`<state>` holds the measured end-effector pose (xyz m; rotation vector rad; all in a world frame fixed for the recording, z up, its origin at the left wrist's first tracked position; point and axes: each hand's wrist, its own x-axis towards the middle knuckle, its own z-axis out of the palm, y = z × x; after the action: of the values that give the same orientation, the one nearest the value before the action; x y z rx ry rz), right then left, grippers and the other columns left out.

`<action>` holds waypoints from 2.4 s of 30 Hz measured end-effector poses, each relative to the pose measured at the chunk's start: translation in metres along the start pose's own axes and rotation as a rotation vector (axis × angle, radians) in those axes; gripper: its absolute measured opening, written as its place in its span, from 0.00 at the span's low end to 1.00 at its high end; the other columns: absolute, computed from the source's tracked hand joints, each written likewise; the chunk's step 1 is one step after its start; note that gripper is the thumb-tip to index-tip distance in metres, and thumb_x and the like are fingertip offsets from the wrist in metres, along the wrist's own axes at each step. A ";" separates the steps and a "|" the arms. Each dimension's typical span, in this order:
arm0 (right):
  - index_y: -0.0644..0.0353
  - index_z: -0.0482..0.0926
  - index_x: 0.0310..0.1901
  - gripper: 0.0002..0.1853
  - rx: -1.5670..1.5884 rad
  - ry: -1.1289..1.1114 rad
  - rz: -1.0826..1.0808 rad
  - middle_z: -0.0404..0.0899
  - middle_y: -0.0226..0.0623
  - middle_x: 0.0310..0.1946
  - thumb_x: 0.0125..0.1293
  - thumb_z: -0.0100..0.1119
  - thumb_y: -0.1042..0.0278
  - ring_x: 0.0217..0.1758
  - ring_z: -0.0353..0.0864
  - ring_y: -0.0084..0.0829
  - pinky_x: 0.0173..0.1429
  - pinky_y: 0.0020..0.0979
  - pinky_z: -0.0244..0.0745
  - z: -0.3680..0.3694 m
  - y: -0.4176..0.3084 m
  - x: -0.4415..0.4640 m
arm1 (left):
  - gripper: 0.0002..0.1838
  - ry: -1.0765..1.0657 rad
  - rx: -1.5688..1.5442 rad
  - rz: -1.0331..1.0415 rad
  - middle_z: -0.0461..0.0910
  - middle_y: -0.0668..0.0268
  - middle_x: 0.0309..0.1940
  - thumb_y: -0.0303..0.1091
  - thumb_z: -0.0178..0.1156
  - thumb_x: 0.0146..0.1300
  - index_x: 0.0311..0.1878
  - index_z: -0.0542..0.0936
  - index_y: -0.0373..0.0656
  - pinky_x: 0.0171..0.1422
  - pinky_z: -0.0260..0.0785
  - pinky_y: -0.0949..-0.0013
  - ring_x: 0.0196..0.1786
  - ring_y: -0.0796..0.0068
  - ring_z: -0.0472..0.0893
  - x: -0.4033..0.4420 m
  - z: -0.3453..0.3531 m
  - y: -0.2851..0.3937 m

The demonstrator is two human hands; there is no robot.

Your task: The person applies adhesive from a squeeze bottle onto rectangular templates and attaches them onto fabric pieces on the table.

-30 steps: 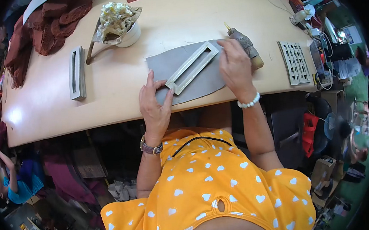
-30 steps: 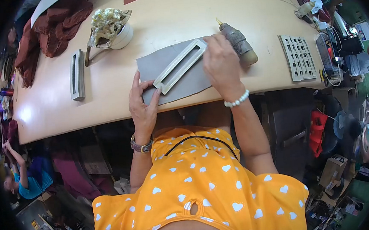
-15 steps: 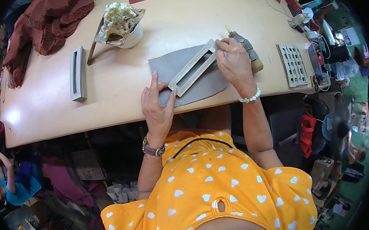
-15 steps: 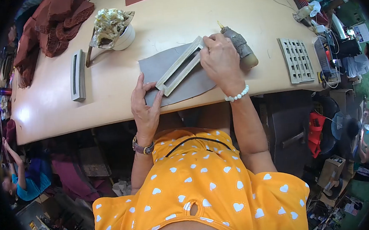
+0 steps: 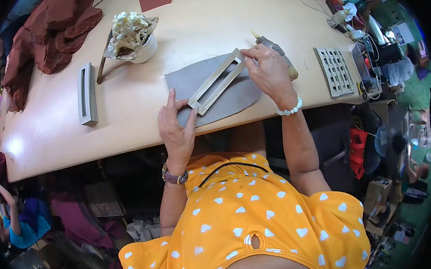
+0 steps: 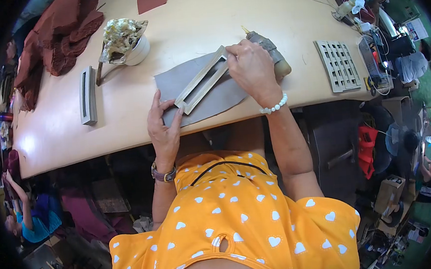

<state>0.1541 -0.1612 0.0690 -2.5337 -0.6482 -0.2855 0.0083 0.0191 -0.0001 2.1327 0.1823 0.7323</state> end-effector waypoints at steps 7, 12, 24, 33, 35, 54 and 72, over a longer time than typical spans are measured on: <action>0.62 0.82 0.39 0.12 0.028 -0.016 0.026 0.79 0.46 0.37 0.59 0.50 0.69 0.42 0.77 0.46 0.50 0.40 0.71 -0.003 -0.007 0.000 | 0.33 -0.002 0.041 0.006 0.81 0.60 0.38 0.24 0.64 0.53 0.64 0.65 0.35 0.54 0.67 0.65 0.43 0.67 0.78 0.000 -0.001 0.001; 0.62 0.82 0.39 0.12 0.079 0.013 0.026 0.79 0.45 0.37 0.59 0.50 0.68 0.44 0.78 0.46 0.51 0.41 0.71 -0.002 -0.007 0.001 | 0.33 -0.007 0.018 -0.018 0.81 0.60 0.39 0.24 0.64 0.53 0.64 0.65 0.36 0.54 0.66 0.65 0.44 0.67 0.78 0.000 -0.001 0.002; 0.61 0.81 0.42 0.13 -0.032 0.051 -0.018 0.78 0.45 0.35 0.57 0.51 0.70 0.40 0.77 0.46 0.48 0.41 0.72 0.004 -0.008 -0.004 | 0.34 0.005 0.028 0.005 0.81 0.62 0.39 0.25 0.65 0.53 0.64 0.65 0.38 0.54 0.66 0.64 0.44 0.66 0.77 -0.001 -0.001 0.001; 0.61 0.81 0.42 0.13 0.224 0.089 0.017 0.81 0.41 0.38 0.57 0.52 0.73 0.39 0.79 0.42 0.46 0.37 0.73 0.003 -0.010 -0.002 | 0.33 0.014 0.020 0.004 0.81 0.62 0.37 0.27 0.65 0.53 0.63 0.66 0.36 0.58 0.62 0.58 0.41 0.63 0.78 0.000 -0.001 0.002; 0.63 0.81 0.42 0.13 0.365 0.035 0.092 0.82 0.40 0.37 0.57 0.52 0.75 0.36 0.81 0.37 0.43 0.33 0.75 0.000 -0.009 0.004 | 0.28 0.010 0.036 -0.005 0.79 0.59 0.42 0.26 0.64 0.53 0.59 0.69 0.36 0.58 0.64 0.60 0.44 0.63 0.78 0.001 -0.001 0.003; 0.54 0.75 0.31 0.04 0.576 0.393 0.906 0.73 0.27 0.23 0.51 0.55 0.70 0.24 0.73 0.20 0.28 0.21 0.70 -0.185 0.351 0.030 | 0.22 -0.007 0.051 -0.052 0.79 0.59 0.45 0.23 0.59 0.56 0.56 0.71 0.34 0.57 0.66 0.64 0.45 0.66 0.77 -0.002 0.002 0.000; 0.64 0.76 0.51 0.21 -0.230 0.415 0.554 0.81 0.43 0.39 0.56 0.56 0.65 0.42 0.81 0.34 0.47 0.31 0.74 -0.143 0.378 0.027 | 0.28 0.020 0.030 -0.105 0.80 0.61 0.41 0.23 0.60 0.55 0.61 0.67 0.33 0.59 0.65 0.63 0.48 0.65 0.77 -0.003 0.006 0.002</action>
<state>0.3545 -0.5117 0.0403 -2.6230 0.2578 -0.6832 0.0088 0.0132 -0.0029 2.1278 0.3153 0.6937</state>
